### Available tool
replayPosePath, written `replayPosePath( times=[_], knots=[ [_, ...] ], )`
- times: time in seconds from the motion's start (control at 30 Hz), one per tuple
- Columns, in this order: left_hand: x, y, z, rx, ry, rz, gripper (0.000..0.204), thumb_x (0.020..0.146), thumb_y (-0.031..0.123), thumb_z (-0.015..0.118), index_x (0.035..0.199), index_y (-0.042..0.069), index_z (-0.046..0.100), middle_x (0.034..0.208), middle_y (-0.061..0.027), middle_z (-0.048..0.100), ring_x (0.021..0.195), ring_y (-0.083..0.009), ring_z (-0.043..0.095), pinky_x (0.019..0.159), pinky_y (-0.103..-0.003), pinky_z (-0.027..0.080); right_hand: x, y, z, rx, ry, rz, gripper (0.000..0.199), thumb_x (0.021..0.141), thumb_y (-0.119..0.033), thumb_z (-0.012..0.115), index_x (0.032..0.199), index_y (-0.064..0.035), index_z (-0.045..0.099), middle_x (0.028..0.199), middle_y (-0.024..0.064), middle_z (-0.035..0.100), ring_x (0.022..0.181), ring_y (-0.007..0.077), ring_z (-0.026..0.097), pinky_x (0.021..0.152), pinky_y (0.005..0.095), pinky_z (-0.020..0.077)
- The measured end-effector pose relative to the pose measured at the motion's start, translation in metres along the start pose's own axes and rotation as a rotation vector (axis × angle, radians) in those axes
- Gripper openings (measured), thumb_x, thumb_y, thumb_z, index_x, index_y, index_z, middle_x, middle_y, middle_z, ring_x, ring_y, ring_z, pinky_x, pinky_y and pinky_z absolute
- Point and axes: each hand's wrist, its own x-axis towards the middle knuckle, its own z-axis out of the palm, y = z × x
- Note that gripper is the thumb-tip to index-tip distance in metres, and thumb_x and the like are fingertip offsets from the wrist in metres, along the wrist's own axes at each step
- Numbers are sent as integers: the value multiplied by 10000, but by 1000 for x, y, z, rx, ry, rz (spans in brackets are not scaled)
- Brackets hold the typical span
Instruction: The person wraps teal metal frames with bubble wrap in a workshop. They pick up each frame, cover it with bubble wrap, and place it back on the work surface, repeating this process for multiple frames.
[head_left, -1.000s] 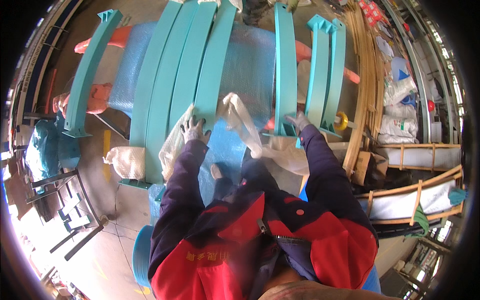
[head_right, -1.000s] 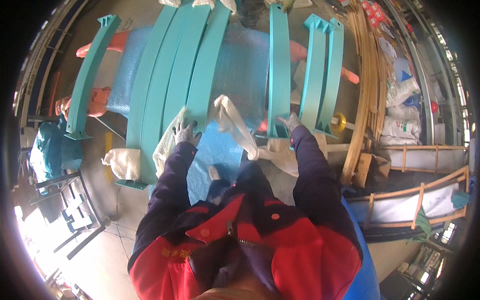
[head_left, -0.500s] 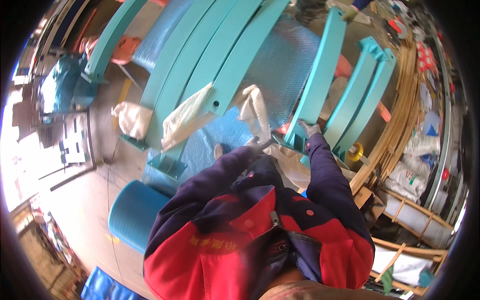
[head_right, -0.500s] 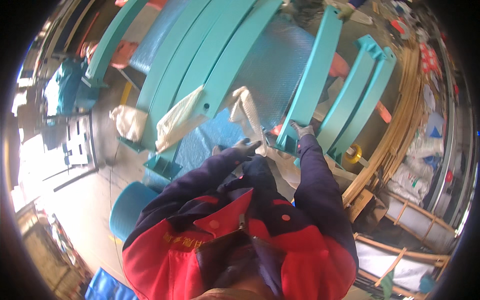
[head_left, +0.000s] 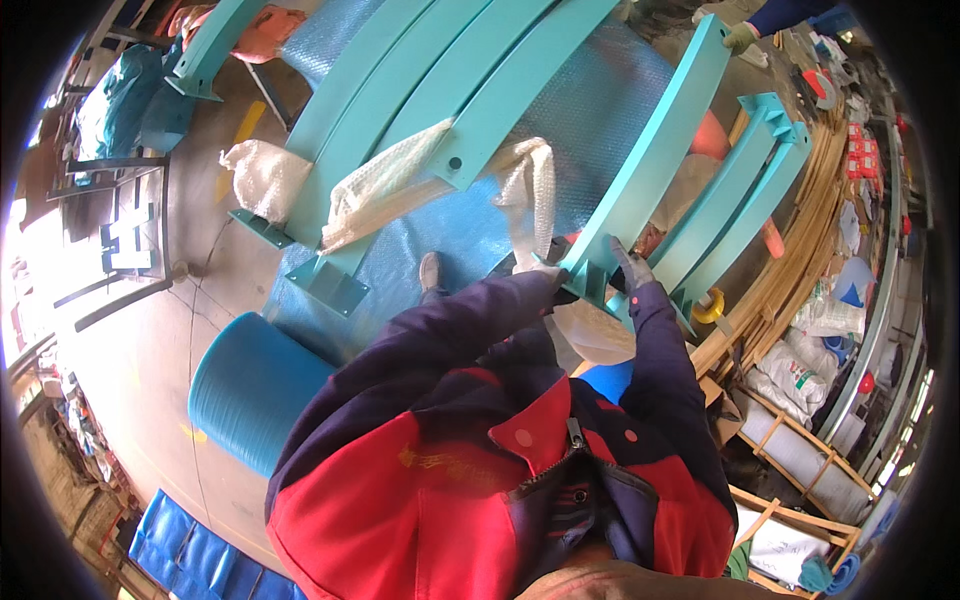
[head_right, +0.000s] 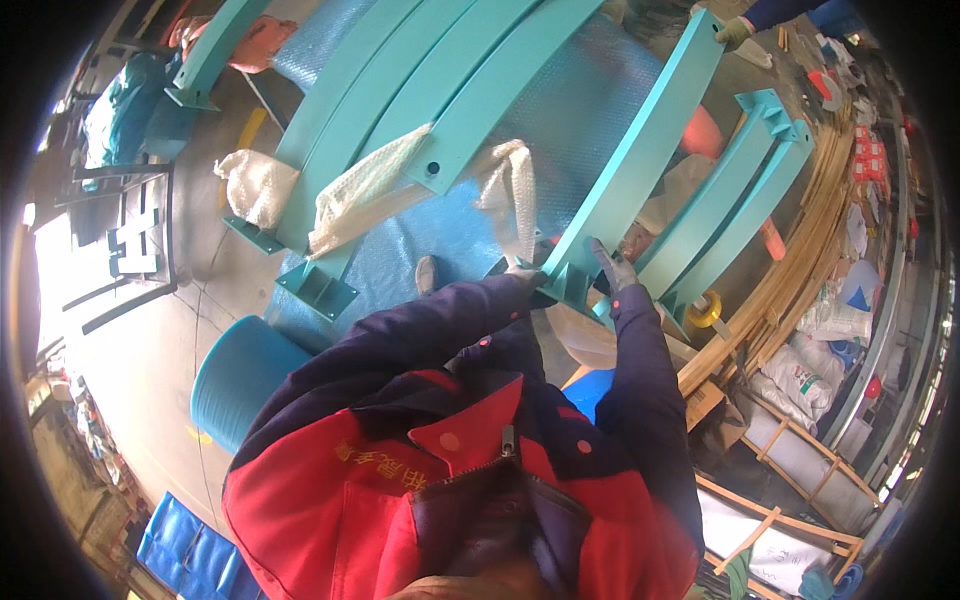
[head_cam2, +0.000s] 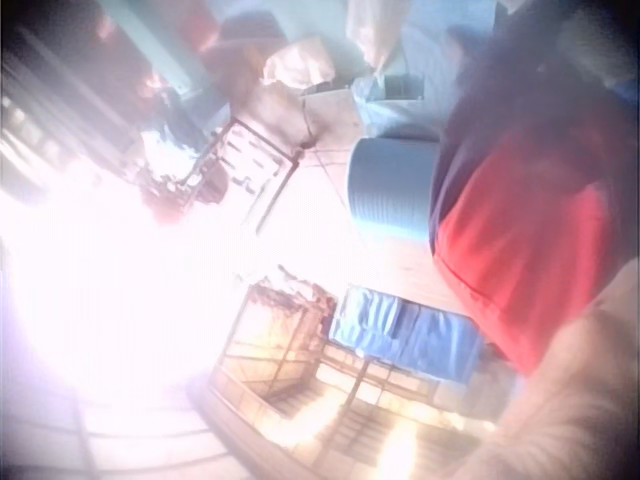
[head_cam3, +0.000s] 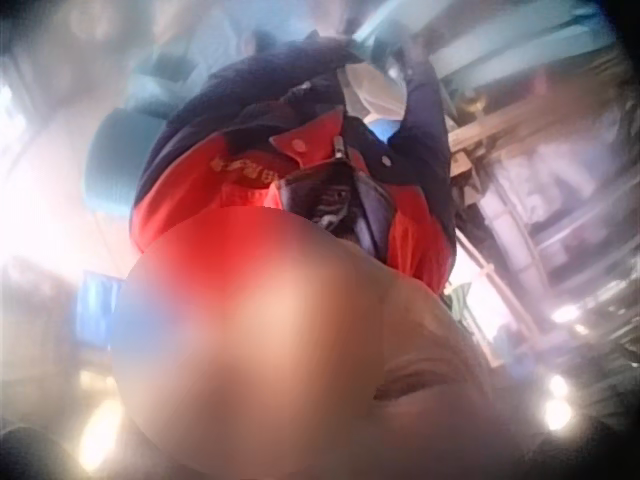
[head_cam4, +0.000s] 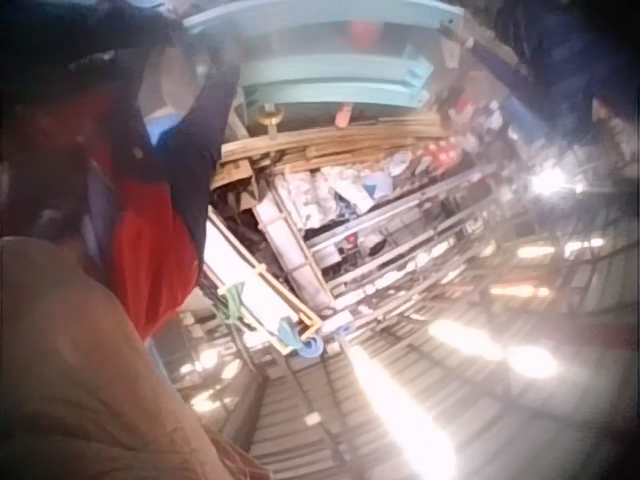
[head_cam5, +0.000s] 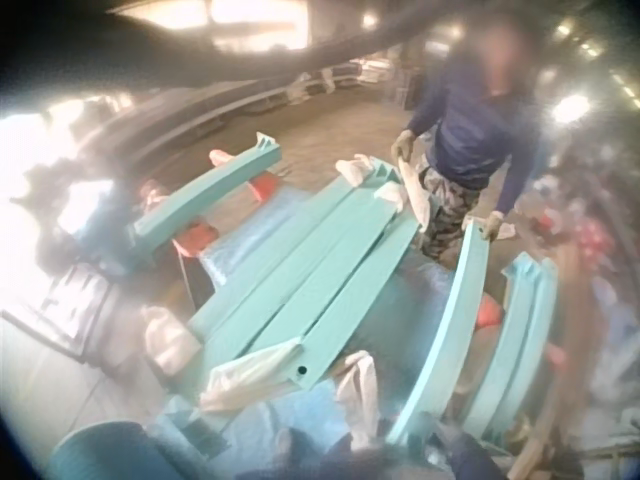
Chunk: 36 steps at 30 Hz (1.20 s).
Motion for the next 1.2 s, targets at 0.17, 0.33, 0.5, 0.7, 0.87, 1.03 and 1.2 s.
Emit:
replayPosePath(
  times=[0.17,0.33,0.5,0.7,0.87,1.03,1.2],
  knots=[
    [-96,28,-83,684,-112,175,303,880,190,675,1139,31,678,1080,-169,693,958,-335,692,827,-386,558,-72,-36,69,465,-236,88,717,872,-432,759,1417,-65,472,1246,96,616,1135,215,605,951,364,510],
    [-121,53,-209,1307,71,704,386,914,269,657,1194,5,630,1168,-197,644,1102,-386,629,963,-442,501,-82,-48,189,536,-202,52,615,905,-399,736,1371,-69,508,1285,66,584,1083,201,605,899,352,524],
    [-71,74,-293,-372,-46,46,512,907,319,640,1227,-68,539,1111,-273,642,982,-376,664,875,-448,565,-66,-59,277,847,-313,25,512,898,-342,756,1289,-64,576,1164,47,629,1031,179,611,828,332,530],
    [-91,84,-306,-499,-293,114,648,938,344,594,1363,-107,405,1336,-287,530,1186,-378,560,1038,-431,465,-69,-80,301,545,-253,17,529,886,-409,749,1254,-57,605,1169,35,637,1010,163,615,853,338,504],
    [-103,118,-298,-590,-230,-60,731,950,362,569,1418,-140,315,1446,-287,431,1270,-380,482,1103,-416,396,-73,-99,303,523,-256,-15,627,880,-442,745,1333,-47,563,1250,62,618,1087,189,600,911,338,488],
    [-92,117,-312,-513,-271,-28,633,932,330,592,1352,-112,423,1346,-275,523,1181,-383,543,1054,-406,445,-72,-104,303,586,-285,69,582,889,-423,750,1305,-51,580,1225,41,620,1084,174,591,918,312,480],
    [-60,80,-319,-489,-201,-46,555,924,309,607,1298,-81,480,1254,-259,575,1111,-371,586,1005,-428,481,-81,-107,285,567,-345,20,552,914,-443,705,1297,-66,578,1205,38,628,1081,178,607,928,331,491]
  ],
)
